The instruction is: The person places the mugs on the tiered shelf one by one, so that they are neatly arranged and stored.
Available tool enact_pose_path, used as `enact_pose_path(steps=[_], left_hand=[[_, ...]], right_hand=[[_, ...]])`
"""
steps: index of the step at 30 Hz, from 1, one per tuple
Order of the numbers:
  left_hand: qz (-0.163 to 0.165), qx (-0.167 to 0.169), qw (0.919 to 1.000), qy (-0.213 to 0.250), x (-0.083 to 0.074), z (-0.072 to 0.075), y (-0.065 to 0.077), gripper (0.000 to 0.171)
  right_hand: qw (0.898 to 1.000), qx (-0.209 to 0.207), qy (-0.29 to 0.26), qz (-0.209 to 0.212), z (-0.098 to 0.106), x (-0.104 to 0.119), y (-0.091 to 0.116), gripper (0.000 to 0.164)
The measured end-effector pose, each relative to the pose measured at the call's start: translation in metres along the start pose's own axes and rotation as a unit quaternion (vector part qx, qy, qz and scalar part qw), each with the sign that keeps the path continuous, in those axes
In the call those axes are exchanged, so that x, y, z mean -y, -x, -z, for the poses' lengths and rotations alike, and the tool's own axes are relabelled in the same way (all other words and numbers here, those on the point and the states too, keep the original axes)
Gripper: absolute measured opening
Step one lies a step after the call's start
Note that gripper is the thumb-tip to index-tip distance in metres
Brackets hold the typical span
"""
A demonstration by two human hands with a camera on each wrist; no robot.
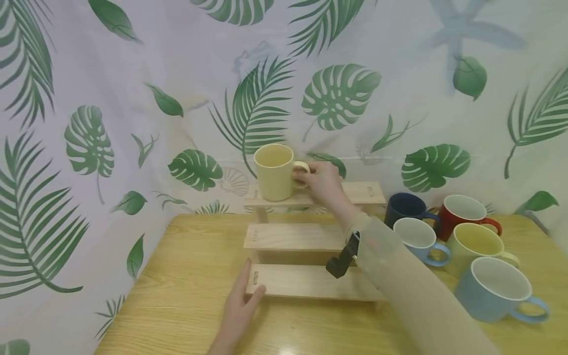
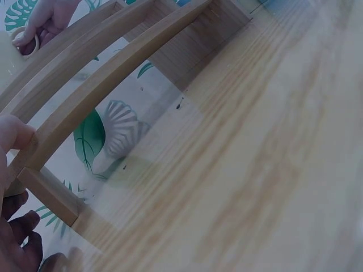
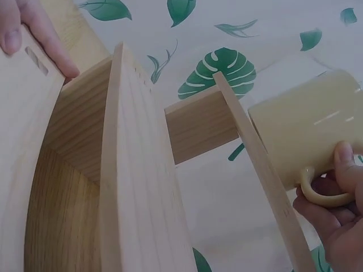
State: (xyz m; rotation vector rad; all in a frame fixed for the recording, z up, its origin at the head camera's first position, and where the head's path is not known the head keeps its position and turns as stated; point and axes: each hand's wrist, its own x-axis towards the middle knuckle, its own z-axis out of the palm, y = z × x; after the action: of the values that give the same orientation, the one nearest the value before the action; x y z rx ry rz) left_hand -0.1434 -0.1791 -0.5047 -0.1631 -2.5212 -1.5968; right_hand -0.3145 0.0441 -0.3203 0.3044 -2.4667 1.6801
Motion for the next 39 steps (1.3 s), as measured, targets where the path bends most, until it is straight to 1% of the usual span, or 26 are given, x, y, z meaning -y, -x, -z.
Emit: enact_pose_path(steps=[4, 9, 16, 20, 22, 25, 32, 39], left_hand=[[-0.001, 0.002, 1.0000, 0.002, -0.001, -0.002, 0.001, 0.073], [0.002, 0.004, 1.0000, 0.003, 0.002, -0.004, 0.002, 0.074], [0.001, 0.004, 1.0000, 0.005, -0.001, -0.004, 0.004, 0.071], [0.005, 0.004, 1.0000, 0.004, -0.003, -0.002, 0.005, 0.071], [0.007, 0.005, 1.0000, 0.001, -0.003, -0.001, 0.006, 0.071], [0.007, 0.006, 1.0000, 0.002, -0.002, 0.000, 0.007, 0.071], [0.007, -0.002, 0.9999, -0.010, 0.002, -0.001, 0.007, 0.071], [0.001, -0.003, 1.0000, 0.001, -0.004, 0.000, 0.003, 0.071]], right_hand=[[1.000, 0.012, -0.005, 0.010, -0.003, -0.002, -0.002, 0.024], [1.000, 0.009, 0.004, 0.025, -0.005, -0.003, -0.004, 0.024], [0.999, 0.012, -0.009, 0.030, -0.007, -0.010, -0.007, 0.027], [0.999, 0.032, -0.004, 0.032, -0.006, -0.017, -0.006, 0.033], [0.998, 0.045, -0.010, 0.032, -0.006, -0.020, -0.005, 0.036], [0.998, 0.053, -0.021, 0.038, -0.007, -0.023, -0.003, 0.038], [0.997, 0.044, 0.003, 0.056, -0.009, -0.025, -0.004, 0.039], [0.997, 0.036, 0.013, 0.063, -0.007, -0.018, -0.006, 0.037]])
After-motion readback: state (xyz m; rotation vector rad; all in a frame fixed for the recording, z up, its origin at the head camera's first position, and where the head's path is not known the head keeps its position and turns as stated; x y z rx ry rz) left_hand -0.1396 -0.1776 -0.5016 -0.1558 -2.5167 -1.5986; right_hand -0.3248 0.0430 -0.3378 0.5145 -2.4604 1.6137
